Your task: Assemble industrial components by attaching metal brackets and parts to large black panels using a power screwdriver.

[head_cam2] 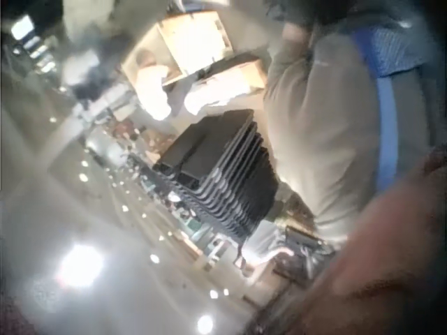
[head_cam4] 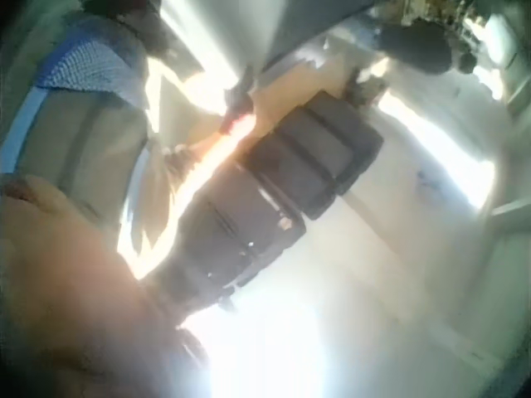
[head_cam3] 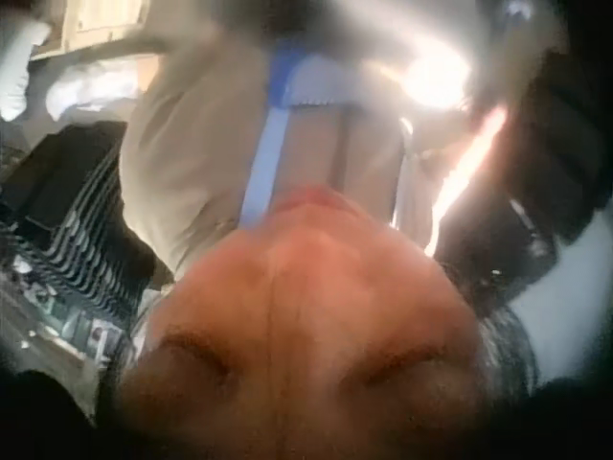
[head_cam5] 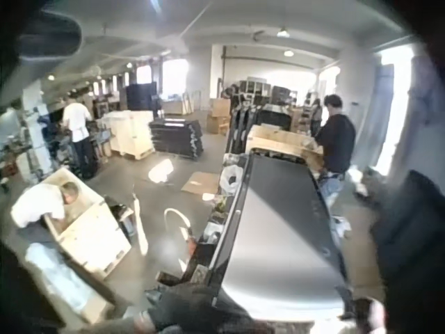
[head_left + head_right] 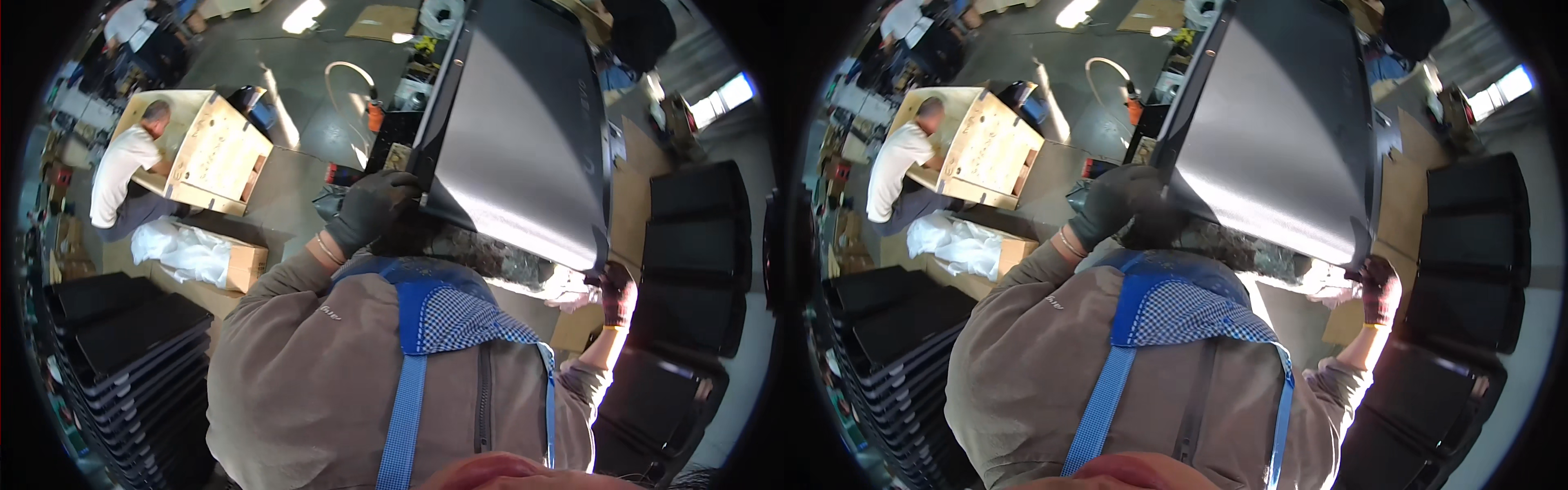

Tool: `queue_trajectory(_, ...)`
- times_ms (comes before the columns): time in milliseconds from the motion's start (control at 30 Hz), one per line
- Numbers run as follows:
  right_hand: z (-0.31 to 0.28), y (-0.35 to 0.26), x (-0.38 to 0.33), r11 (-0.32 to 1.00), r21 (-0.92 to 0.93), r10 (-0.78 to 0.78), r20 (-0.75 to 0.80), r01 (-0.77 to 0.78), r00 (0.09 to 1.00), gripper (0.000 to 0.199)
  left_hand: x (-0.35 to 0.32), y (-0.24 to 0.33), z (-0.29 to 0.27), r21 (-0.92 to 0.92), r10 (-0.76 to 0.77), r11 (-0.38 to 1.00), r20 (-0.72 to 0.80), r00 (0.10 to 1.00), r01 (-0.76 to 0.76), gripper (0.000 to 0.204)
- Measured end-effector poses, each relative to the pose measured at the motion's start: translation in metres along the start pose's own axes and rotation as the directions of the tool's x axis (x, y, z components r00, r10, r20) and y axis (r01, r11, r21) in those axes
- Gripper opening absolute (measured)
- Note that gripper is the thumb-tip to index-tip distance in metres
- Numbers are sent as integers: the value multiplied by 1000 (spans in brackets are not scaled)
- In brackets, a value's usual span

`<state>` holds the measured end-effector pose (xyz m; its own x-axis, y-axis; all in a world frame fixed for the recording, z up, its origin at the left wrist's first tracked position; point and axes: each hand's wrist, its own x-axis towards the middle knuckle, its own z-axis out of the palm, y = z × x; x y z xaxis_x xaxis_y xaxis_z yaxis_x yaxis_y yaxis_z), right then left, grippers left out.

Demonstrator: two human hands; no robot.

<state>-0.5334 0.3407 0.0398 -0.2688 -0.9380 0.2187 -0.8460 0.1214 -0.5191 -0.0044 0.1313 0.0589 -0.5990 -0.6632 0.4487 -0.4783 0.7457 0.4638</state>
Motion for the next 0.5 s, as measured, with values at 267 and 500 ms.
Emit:
queue_trajectory(267,24,10,-17,966,71,253,-64,-249,965,18,-6,-34,-9,-89,-56,994,17,998,57,22)
queue_trajectory(500,29,-96,-39,812,-571,-7,-216,-120,976,31,-60,-185,13,91,-372,927,89,924,364,34)
